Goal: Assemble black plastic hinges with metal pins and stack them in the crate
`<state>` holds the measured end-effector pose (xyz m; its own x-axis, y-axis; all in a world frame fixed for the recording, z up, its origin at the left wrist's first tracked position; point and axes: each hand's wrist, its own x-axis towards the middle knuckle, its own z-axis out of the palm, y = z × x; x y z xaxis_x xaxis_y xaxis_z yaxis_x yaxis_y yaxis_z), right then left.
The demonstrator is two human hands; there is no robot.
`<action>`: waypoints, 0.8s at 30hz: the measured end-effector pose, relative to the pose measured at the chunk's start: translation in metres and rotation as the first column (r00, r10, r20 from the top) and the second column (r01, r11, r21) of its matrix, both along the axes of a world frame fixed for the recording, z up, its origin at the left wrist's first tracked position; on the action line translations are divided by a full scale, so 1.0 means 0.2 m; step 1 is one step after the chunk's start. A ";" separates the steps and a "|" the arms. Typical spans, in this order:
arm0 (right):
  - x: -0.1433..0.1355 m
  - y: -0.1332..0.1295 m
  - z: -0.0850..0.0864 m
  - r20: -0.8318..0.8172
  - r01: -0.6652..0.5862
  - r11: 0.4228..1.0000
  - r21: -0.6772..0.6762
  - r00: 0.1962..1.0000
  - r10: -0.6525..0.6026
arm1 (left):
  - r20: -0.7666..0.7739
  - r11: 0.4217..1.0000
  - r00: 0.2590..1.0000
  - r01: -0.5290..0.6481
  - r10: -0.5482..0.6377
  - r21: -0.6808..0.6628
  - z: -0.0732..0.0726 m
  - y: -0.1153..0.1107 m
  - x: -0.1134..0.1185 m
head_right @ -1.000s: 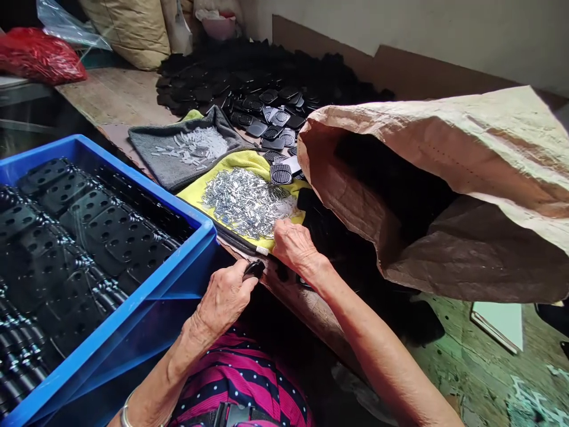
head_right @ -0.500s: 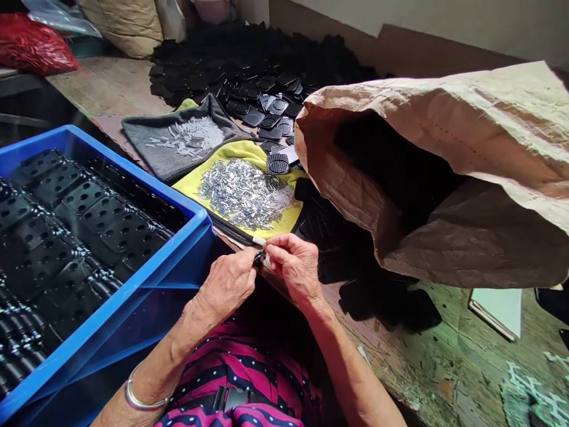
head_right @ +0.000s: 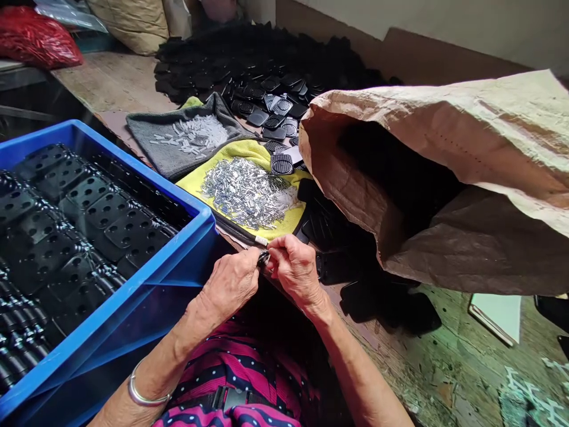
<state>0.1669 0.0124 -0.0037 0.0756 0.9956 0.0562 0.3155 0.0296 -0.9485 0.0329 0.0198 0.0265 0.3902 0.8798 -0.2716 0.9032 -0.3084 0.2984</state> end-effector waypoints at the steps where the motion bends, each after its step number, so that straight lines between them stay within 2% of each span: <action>1: 0.01 0.01 0.01 0.069 -0.032 0.998 0.049 0.997 0.028 | 0.009 1.000 1.000 0.004 -0.004 0.005 0.00 0.00 0.00; 4: 0.03 0.03 0.02 0.347 -0.206 0.956 0.211 0.930 0.124 | 0.042 1.000 0.999 0.018 -0.019 0.026 -0.01 0.01 0.00; 5: 0.04 0.03 0.02 0.398 -0.268 0.937 0.226 0.903 0.162 | 0.048 0.999 0.999 0.021 -0.023 0.033 -0.02 0.01 0.00; 7: 0.06 0.04 0.01 0.385 -0.330 0.922 0.204 0.893 0.234 | 0.051 0.999 0.998 0.024 -0.026 0.038 -0.02 0.01 0.00; 11: 0.11 0.04 0.00 0.131 -0.341 0.938 0.069 0.935 0.330 | 0.063 0.999 0.998 0.003 -0.006 0.043 -0.04 -0.02 -0.01; 13: 0.13 0.08 0.01 0.036 -0.318 0.947 -0.039 0.947 0.319 | 0.109 0.997 0.994 -0.033 0.025 0.067 -0.06 -0.02 -0.02; 15: 0.14 0.14 0.02 0.123 -0.207 0.974 -0.095 0.968 0.217 | 0.203 0.995 0.976 -0.086 0.075 0.045 -0.08 -0.02 -0.03; 16: 0.13 0.18 0.02 0.243 -0.140 0.987 -0.083 0.957 0.156 | 0.268 0.993 0.957 -0.119 0.112 0.007 -0.10 -0.02 -0.04; 17: 0.12 0.22 0.01 0.398 -0.096 0.994 -0.058 0.911 0.111 | 0.343 0.987 0.925 -0.154 0.162 -0.052 -0.11 -0.01 -0.05; 18: 0.11 0.26 0.01 0.554 -0.082 0.996 -0.045 0.827 0.093 | 0.424 0.973 0.876 -0.190 0.228 -0.132 -0.12 -0.01 -0.07; 20: 0.08 0.32 0.00 0.761 -0.101 0.993 -0.066 0.638 0.115 | 0.581 0.914 0.715 -0.216 0.388 -0.344 -0.14 -0.01 -0.10; 22: 0.06 0.35 0.00 0.833 -0.120 0.987 -0.106 0.531 0.155 | 0.675 0.806 0.486 -0.114 0.555 -0.581 -0.15 -0.03 -0.13; 24: 0.04 0.36 0.01 0.849 -0.141 0.982 -0.126 0.497 0.180 | 0.670 0.676 0.240 0.071 0.702 -0.734 -0.17 -0.05 -0.15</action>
<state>0.1757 0.0843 -0.0017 -0.1511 0.9880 -0.0324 0.9646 0.1402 -0.2233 0.0026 0.0095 -0.0070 0.4187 0.8079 -0.4147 -0.0938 0.4927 0.8651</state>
